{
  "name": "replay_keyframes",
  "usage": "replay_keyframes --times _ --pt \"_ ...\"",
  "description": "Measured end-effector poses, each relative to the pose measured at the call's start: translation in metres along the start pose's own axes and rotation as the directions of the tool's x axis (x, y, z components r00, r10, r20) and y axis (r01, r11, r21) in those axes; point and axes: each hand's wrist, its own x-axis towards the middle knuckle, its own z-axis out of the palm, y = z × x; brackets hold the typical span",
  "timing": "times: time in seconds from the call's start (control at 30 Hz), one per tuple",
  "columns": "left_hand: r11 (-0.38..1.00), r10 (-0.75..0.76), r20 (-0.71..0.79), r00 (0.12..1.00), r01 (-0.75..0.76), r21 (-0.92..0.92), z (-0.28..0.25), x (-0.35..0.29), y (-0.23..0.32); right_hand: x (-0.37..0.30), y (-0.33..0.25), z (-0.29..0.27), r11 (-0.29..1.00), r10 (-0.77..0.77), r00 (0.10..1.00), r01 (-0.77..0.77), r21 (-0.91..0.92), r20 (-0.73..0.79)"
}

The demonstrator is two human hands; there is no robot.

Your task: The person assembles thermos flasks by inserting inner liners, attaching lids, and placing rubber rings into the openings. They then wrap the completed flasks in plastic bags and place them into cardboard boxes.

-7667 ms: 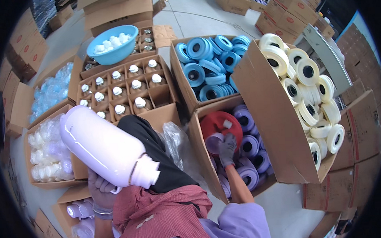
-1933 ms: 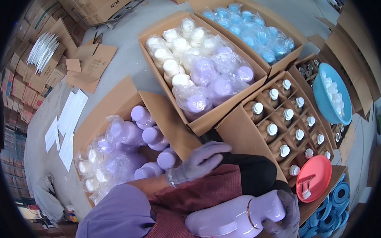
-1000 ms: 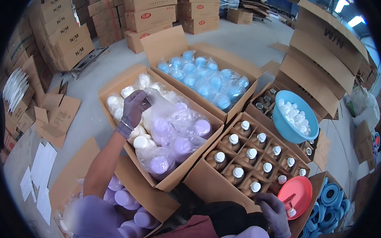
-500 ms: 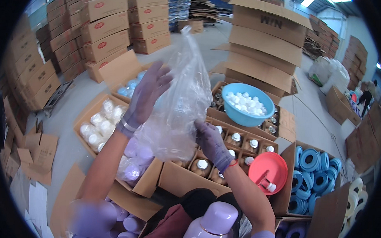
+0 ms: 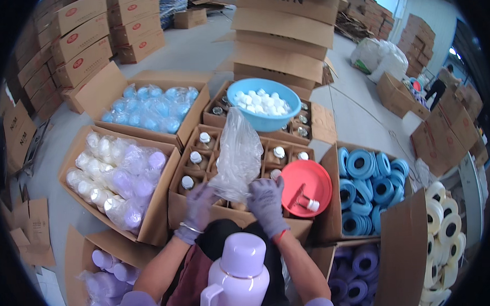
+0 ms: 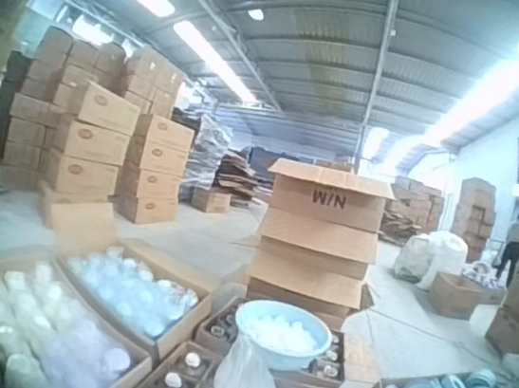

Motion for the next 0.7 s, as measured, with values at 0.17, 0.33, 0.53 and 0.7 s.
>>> replay_keyframes --times 0.17,0.33,0.53,0.7 --pt "0.916 0.217 0.315 0.924 -0.304 0.260 -0.025 -0.065 0.043 -0.069 0.045 -0.002 0.833 0.289 0.942 -0.160 0.529 -0.169" --pt "0.961 -0.225 0.889 0.399 -0.058 0.270 -0.048 -0.134 0.116 -0.171 -0.032 -0.086 0.835 0.197 0.854 0.111 0.538 -0.481" --pt "0.548 -0.807 0.553 0.207 -0.087 0.832 -0.113 -0.211 0.090 -0.315 -0.057 -0.054 0.912 -0.153 0.956 0.235 0.338 -0.251" --pt "0.572 -0.268 0.374 0.888 -0.166 0.803 -0.057 -0.218 0.127 -0.395 -0.037 -0.048 0.804 -0.468 0.883 0.438 0.403 -0.028"
